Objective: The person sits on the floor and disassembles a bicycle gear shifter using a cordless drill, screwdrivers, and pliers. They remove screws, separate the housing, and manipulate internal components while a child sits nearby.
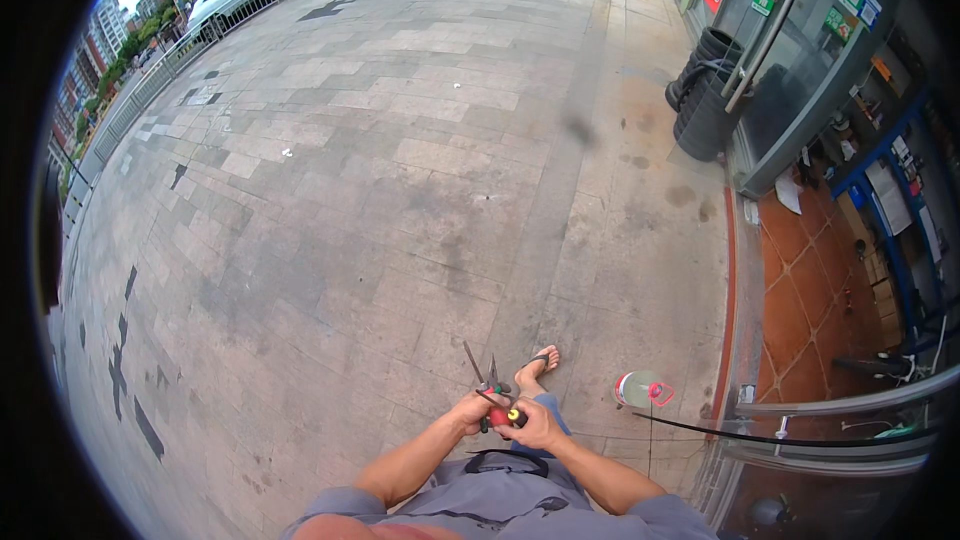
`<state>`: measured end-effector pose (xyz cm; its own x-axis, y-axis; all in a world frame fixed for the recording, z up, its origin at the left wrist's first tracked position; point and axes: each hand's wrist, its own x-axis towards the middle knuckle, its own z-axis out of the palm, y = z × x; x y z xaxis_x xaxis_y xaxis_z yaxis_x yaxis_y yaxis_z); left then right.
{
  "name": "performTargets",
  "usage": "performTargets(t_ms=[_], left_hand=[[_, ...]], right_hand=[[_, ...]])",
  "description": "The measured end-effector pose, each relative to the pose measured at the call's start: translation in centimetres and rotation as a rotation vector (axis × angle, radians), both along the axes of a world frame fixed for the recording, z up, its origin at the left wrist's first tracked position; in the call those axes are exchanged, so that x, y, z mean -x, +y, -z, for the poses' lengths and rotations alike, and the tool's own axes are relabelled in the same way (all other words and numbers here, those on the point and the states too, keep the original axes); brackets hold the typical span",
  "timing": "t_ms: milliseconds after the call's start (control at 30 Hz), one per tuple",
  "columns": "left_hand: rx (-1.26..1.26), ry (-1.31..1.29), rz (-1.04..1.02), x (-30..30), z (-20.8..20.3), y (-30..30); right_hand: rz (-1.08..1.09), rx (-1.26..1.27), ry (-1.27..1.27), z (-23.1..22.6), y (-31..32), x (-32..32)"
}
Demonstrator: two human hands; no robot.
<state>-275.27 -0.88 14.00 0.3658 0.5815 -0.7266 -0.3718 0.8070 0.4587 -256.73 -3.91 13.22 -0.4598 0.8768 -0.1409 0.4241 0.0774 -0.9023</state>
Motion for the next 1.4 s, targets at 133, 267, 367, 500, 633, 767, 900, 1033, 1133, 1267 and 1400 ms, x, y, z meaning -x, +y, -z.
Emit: performTargets(t_ms=[133,267,367,500,633,767,900,1033,1133,1267,1400], left_hand=[[-0.078,0.078,0.151,-8.9,-1.2,15.1],[-0.154,0.018,0.313,-19.1,-2.6,27.5],[-0.266,-0.140,0.460,-26.3,-3.9,34.8],[-0.172,-0.275,0.647,-36.5,-4.7,44.0],[-0.087,-0.146,0.733,-48.9,-4.0,52.9],[-0.092,-0.103,0.949,-66.5,-3.4,60.8],[-0.166,-0.195,1.245,-86.3,-8.0,61.5],[-0.166,-0.210,1.410,-101.6,-6.4,60.3],[0.062,-0.254,1.529,-112.0,-3.3,58.9],[-0.050,0.010,1.578,-125.2,-3.3,60.0],[-0.155,-0.179,1.770,-139.1,-4.9,63.8]], right_hand=[[0.181,0.110,0.051,-3.4,14.3,-7.2],[0.418,0.283,0.126,-8.8,24.3,-17.4],[0.639,0.066,0.253,-9.0,29.3,-24.8],[0.797,-0.049,0.342,-8.4,34.8,-37.3],[0.990,0.014,0.388,-5.6,38.7,-49.5],[1.114,0.043,0.607,-7.7,41.3,-60.3],[1.411,-0.033,0.649,-12.5,42.8,-70.7],[1.611,0.125,0.543,-14.3,44.0,-83.2],[1.569,0.090,0.757,-9.7,43.1,-93.2],[1.330,0.281,0.876,-9.8,43.5,-109.1],[1.254,0.287,1.021,-11.5,46.0,-122.9]])
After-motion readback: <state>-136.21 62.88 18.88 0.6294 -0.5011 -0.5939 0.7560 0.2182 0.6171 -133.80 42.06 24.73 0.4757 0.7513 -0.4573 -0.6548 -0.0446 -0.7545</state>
